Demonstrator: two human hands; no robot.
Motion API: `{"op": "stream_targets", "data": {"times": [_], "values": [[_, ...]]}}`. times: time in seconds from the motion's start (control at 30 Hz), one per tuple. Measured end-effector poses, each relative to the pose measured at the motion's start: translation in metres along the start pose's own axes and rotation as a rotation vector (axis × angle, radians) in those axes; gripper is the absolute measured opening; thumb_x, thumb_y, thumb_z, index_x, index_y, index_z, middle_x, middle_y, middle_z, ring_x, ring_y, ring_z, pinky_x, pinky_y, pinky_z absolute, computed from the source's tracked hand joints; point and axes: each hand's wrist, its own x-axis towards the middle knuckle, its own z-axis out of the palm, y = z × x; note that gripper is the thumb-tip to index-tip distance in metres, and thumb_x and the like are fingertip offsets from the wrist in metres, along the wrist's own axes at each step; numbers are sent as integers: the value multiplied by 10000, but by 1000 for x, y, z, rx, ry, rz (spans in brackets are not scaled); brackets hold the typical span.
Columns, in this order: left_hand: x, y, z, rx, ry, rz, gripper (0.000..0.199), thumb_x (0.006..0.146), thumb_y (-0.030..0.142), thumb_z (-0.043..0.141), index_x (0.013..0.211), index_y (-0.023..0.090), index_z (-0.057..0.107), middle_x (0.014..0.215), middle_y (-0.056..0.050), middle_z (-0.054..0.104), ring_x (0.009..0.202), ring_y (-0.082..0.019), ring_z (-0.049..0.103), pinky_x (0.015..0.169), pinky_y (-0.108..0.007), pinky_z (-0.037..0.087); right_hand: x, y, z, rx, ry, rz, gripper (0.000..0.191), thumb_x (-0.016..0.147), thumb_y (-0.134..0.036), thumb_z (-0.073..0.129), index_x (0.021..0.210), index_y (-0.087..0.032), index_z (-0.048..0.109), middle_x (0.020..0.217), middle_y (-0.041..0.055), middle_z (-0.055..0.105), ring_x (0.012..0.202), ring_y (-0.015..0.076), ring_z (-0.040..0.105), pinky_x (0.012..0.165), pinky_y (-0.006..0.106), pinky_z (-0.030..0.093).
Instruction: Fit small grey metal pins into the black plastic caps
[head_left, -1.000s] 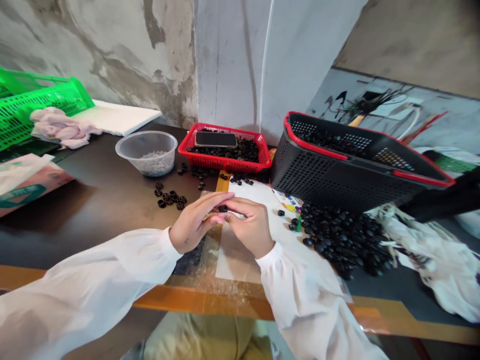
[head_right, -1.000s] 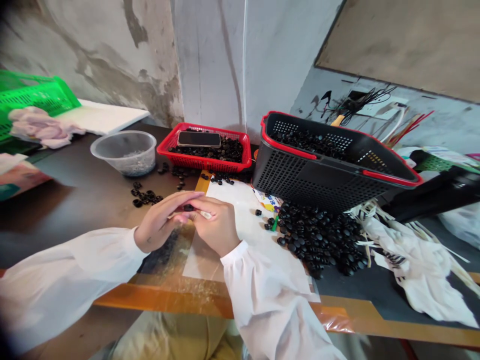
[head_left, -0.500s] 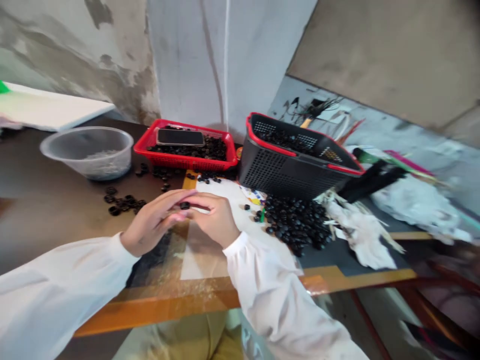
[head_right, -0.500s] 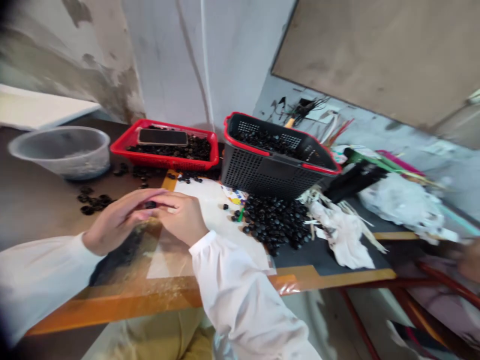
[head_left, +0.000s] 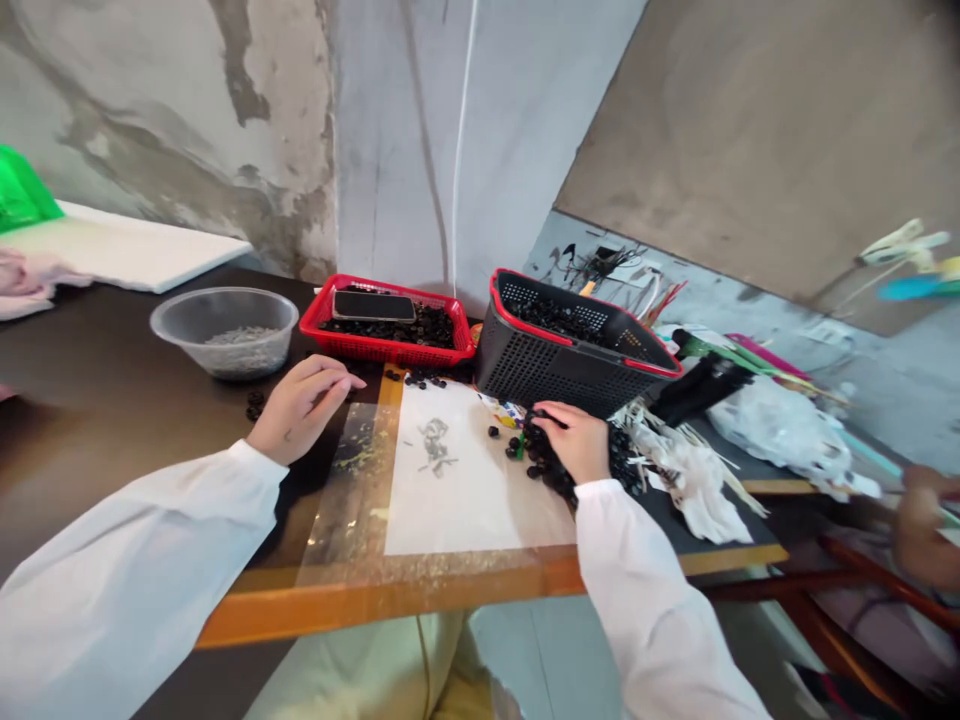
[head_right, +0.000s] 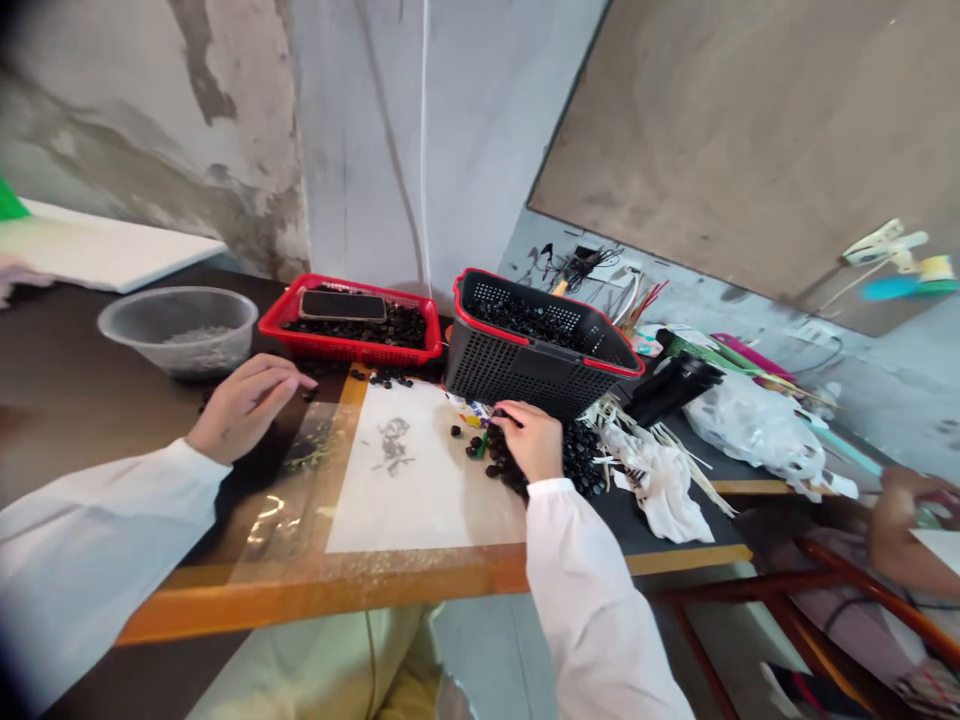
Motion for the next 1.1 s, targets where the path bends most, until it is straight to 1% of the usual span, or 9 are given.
{"op": "stream_targets", "data": {"times": [0.07,0.13,0.27,0.43,0.53,0.63,0.87,0.97,1.1], "values": [[4,-9,-4,60,12,-7,346,998,343,448,973,169,746,989,-68,612,934,-185,606,889,-316,484,-7,26,-12,-170,102,15,165,845,-291,654,892,-243,804,949,53,799,1001,286,729,993,450,540],[5,-21,-8,145,-7,7,369,990,368,443,962,182,761,978,-72,625,925,-198,605,872,-330,486,-12,44,-19,-263,129,-7,182,859,-285,630,896,-226,798,966,64,798,949,279,740,1015,465,523],[4,-45,-14,325,-195,95,381,955,454,482,1022,232,784,1043,-77,665,921,-229,607,866,-374,474,-15,59,-20,-364,-34,-86,213,881,-281,601,960,-199,781,1026,92,786,967,267,716,999,468,517],[1,-57,-8,384,-324,24,397,904,551,542,1044,275,790,1079,-79,713,959,-259,611,830,-371,459,-11,55,-21,-401,-135,-125,329,872,-229,598,1157,-131,731,1170,159,736,1060,298,657,990,465,493],[1,-54,-1,393,-338,-27,352,904,510,554,999,275,798,1052,-78,737,930,-266,615,774,-355,440,-6,34,-25,-432,-163,-140,334,892,-248,604,1180,-131,727,1192,160,723,1074,300,633,1007,456,467],[0,-49,2,411,-357,-55,318,919,453,532,972,275,791,1067,-64,747,929,-264,625,761,-345,424,0,-5,-15,-334,-173,-154,258,942,-265,563,1066,-197,779,1079,112,760,1003,257,638,954,412,486],[-4,-29,-2,468,-292,-124,304,915,424,556,1065,225,730,952,-78,746,894,-262,640,745,-328,429,14,-104,73,-78,-515,-353,129,903,-293,687,925,-230,797,929,40,783,903,195,630,878,328,437],[-3,-19,-2,407,-189,-67,337,964,396,490,1162,222,698,1053,-82,723,970,-252,624,853,-347,450,16,-122,96,-108,-605,-423,162,853,-378,747,870,-222,788,868,40,769,860,202,601,805,334,403],[-2,-3,3,109,-124,-132,332,946,458,549,1061,214,742,1005,-67,718,891,-205,630,846,-322,482,15,-125,100,-120,-623,-531,136,866,-346,737,863,-213,765,837,41,749,832,208,570,799,359,376]]}}
